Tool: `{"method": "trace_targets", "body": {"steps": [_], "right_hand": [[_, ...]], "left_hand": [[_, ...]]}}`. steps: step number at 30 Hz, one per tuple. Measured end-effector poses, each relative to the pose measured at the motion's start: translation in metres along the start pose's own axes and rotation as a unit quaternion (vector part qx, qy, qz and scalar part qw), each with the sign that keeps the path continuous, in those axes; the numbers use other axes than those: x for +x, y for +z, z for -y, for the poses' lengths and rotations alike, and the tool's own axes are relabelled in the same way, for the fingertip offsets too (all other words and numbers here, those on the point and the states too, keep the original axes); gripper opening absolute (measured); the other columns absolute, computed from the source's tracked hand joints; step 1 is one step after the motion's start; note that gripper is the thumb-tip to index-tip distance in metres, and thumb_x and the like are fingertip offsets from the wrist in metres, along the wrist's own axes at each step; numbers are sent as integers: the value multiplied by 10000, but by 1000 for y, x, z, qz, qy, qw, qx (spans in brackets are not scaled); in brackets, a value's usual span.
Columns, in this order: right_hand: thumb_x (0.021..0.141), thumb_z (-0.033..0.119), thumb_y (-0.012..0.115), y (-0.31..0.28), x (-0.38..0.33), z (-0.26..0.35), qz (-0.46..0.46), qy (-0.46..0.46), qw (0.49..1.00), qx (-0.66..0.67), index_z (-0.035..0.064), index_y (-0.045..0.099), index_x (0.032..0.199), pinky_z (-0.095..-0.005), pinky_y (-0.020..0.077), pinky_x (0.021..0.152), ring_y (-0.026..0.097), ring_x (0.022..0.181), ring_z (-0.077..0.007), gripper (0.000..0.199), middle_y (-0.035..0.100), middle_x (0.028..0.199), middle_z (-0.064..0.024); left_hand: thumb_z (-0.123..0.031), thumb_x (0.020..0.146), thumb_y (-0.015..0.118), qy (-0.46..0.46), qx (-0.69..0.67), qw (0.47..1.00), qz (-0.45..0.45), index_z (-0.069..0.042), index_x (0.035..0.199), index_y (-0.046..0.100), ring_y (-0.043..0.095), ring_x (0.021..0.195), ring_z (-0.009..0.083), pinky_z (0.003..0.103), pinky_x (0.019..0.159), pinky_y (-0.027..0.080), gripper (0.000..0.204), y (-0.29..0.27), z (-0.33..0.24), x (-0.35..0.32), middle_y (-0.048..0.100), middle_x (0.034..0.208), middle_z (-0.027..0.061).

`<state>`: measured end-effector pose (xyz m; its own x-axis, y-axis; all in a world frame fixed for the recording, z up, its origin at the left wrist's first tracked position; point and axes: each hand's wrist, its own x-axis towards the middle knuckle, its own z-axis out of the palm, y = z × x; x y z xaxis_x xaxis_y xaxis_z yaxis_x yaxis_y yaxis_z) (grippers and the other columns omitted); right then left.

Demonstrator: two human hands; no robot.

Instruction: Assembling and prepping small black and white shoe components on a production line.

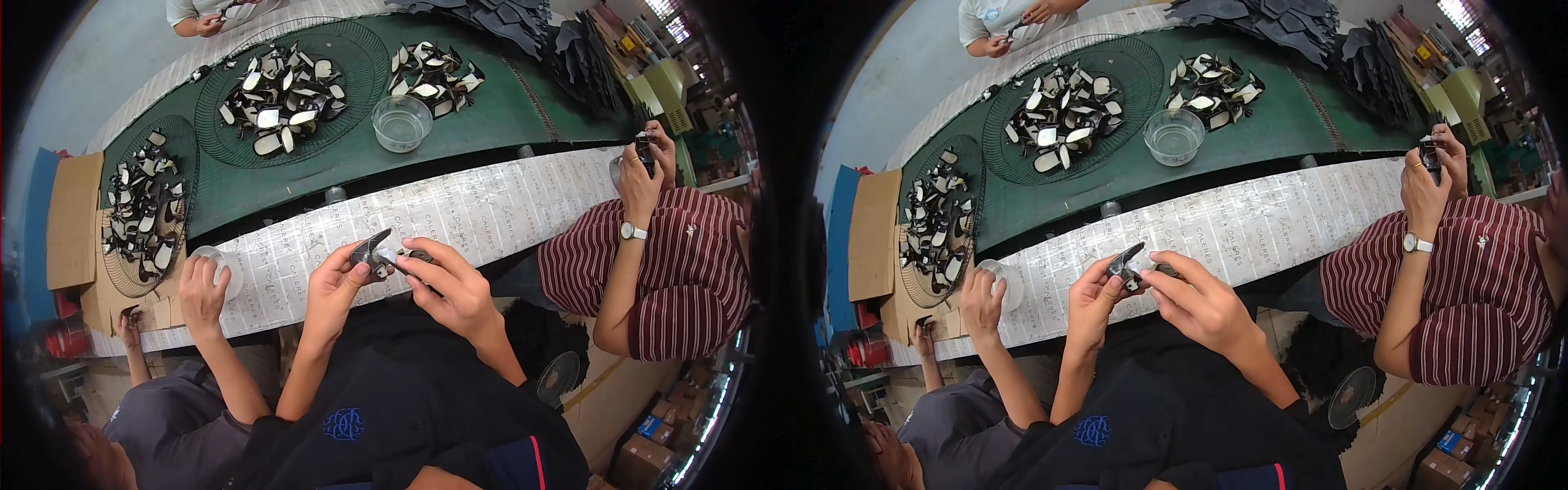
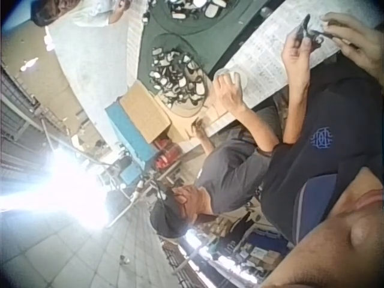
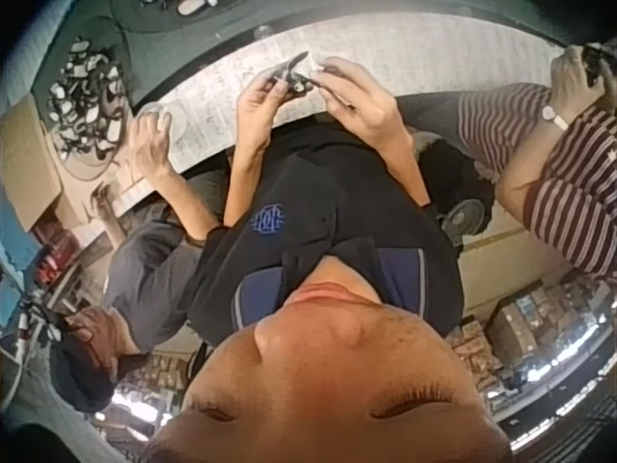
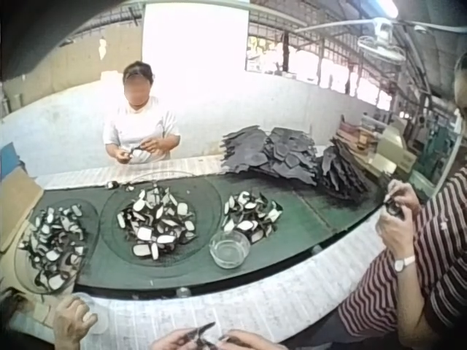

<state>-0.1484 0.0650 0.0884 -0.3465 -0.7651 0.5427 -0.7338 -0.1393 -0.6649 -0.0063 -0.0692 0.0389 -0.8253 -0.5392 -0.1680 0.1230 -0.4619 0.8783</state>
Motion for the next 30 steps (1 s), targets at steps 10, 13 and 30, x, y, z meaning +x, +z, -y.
{"method": "trace_targets", "body": {"steps": [10,13,30], "right_hand": [[768,-49,698,1,0,2,-9,-14,999,-49,3,654,1105,-321,569,704,673,865,-278,343,615,1133,-167],[774,-43,699,3,-1,-2,-23,-4,996,-83,-1,655,1098,-321,569,695,673,859,-280,329,618,1121,-164],[805,-28,700,-16,-3,4,-69,62,995,-25,-23,668,1077,-308,554,737,670,888,-262,273,632,1094,-163]], "left_hand": [[-109,959,596,4,15,1000,8,66,1229,548,622,999,168,314,859,542,325,4,-2,-4,641,1105,120],[-108,959,594,-10,15,1000,1,66,1226,550,620,988,164,318,851,547,321,1,1,-3,642,1097,118],[-200,1003,520,-51,-51,997,22,84,1250,507,692,939,288,332,814,578,377,1,4,0,655,1101,193]]}}
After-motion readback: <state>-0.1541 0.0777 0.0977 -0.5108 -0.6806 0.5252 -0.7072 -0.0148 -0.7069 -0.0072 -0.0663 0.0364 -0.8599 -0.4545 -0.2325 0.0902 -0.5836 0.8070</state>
